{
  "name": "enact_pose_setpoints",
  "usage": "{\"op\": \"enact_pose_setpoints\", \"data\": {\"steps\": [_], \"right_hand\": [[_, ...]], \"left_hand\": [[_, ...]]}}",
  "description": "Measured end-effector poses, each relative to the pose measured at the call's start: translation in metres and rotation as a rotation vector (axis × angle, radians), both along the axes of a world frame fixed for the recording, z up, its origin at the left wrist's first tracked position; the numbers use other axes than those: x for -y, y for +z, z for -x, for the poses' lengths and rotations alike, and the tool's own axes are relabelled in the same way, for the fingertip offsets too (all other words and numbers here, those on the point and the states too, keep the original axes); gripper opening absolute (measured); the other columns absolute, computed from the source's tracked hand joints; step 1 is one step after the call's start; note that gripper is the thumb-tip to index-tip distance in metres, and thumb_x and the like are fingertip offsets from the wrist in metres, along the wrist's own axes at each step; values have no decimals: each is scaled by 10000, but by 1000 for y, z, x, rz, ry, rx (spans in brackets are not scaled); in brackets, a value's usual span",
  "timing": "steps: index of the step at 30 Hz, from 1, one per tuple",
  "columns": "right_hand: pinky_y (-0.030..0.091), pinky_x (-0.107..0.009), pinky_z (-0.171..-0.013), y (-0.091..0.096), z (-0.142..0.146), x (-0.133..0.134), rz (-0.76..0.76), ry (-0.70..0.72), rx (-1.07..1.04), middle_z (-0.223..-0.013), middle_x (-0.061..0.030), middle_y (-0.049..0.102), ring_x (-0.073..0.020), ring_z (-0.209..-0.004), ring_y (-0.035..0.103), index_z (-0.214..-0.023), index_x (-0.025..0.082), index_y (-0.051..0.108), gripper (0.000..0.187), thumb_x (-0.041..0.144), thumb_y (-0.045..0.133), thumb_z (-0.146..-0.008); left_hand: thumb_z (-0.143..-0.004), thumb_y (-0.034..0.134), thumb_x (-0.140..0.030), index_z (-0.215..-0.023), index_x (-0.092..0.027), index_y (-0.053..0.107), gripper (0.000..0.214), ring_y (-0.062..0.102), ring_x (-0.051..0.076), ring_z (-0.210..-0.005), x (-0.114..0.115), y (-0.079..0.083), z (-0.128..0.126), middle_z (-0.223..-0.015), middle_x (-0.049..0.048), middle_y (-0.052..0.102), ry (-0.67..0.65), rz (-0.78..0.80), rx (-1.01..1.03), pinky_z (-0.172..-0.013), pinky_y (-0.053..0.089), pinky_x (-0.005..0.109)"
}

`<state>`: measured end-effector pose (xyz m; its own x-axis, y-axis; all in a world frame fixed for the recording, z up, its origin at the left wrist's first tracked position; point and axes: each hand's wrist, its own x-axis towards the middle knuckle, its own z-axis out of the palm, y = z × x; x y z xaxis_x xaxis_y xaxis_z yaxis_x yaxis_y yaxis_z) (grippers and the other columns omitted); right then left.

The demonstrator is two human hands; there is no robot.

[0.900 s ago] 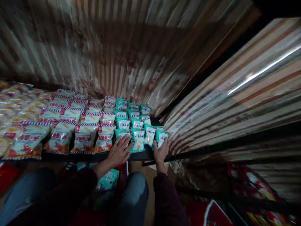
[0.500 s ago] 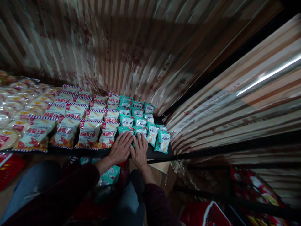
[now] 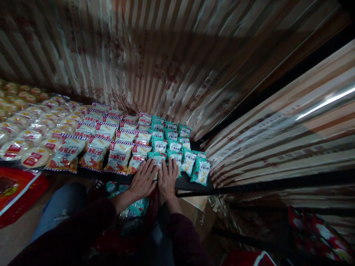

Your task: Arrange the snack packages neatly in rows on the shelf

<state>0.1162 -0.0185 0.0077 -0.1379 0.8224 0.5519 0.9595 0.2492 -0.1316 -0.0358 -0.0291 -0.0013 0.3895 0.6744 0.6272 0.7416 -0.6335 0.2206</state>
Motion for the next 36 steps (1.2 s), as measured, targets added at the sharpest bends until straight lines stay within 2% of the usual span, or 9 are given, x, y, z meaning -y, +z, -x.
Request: {"op": "enact_pose_setpoints", "data": {"steps": [3,6,10,14,19,23,27,30,36], "right_hand": [[237,-560,-1090,-2,-8,-8,-58,-96,-59,-1516,-131,328,-286,-1433,163,-1425,197,403,465,312,319,-982],[274,-550,-1072,-4,-16,-14,-54,-190,-97,-1515,-132,327,-283,-1429,169,-1410,189,426,463,321,278,-992],[300,-531,-1063,-10,-19,-14,-48,-194,-112,-1505,-149,339,-275,-1412,221,-1405,164,426,476,341,260,-996],[277,-557,-1068,-9,-11,-12,-116,-206,-140,-1498,-173,340,-288,-1418,203,-1448,138,346,512,350,256,-991],[226,-591,-1083,0,5,-15,-50,-119,-61,-1486,-152,370,-294,-1428,178,-1458,183,338,506,346,295,-981],[241,-592,-1085,15,22,-15,-104,-79,-80,-1501,-182,333,-296,-1434,163,-1463,145,313,520,305,349,-969],[301,-545,-1093,33,56,-17,-78,127,-79,-1522,-133,316,-265,-1444,166,-1417,186,402,476,197,371,-942],[360,-473,-1093,39,86,-24,-23,286,-74,-1508,-127,345,-237,-1439,201,-1318,167,524,421,144,369,-927],[402,-456,-1075,27,110,-37,105,225,-1,-1329,-168,556,-257,-1374,340,-1202,102,621,347,216,418,-944]], "left_hand": [[-882,542,-326,-1457,-138,323,643,98,365,-1438,0,-3,10,-1570,168,120,-7,17,-44,-1136,219,528],[-870,545,-235,-1469,-161,303,650,138,353,-1435,-9,-2,10,-1569,175,112,-30,6,-84,-1137,219,515],[-824,547,-150,-1469,-147,297,693,173,323,-1433,-19,6,3,-1560,180,157,-95,-5,-142,-1151,195,498],[-872,513,-203,-1437,-132,353,591,164,310,-1438,-20,6,0,-1557,172,176,-68,-23,-137,-1155,170,495],[-906,447,-209,-1415,-92,377,526,169,281,-1439,-18,-5,1,-1535,163,257,-16,-39,-131,-1165,154,466],[-906,430,-250,-1448,-74,317,581,123,277,-1448,-13,0,12,-1545,152,232,-4,-10,-146,-1174,112,485],[-884,429,-269,-1442,-30,316,617,110,287,-1449,1,6,35,-1536,174,241,73,13,-95,-1177,110,480],[-881,430,-276,-1453,-6,281,650,118,307,-1446,13,5,56,-1532,201,228,132,34,-74,-1169,140,486],[-877,465,-298,-1413,6,355,626,150,307,-1440,16,-6,81,-1507,215,290,111,60,-125,-1172,140,460]]}}
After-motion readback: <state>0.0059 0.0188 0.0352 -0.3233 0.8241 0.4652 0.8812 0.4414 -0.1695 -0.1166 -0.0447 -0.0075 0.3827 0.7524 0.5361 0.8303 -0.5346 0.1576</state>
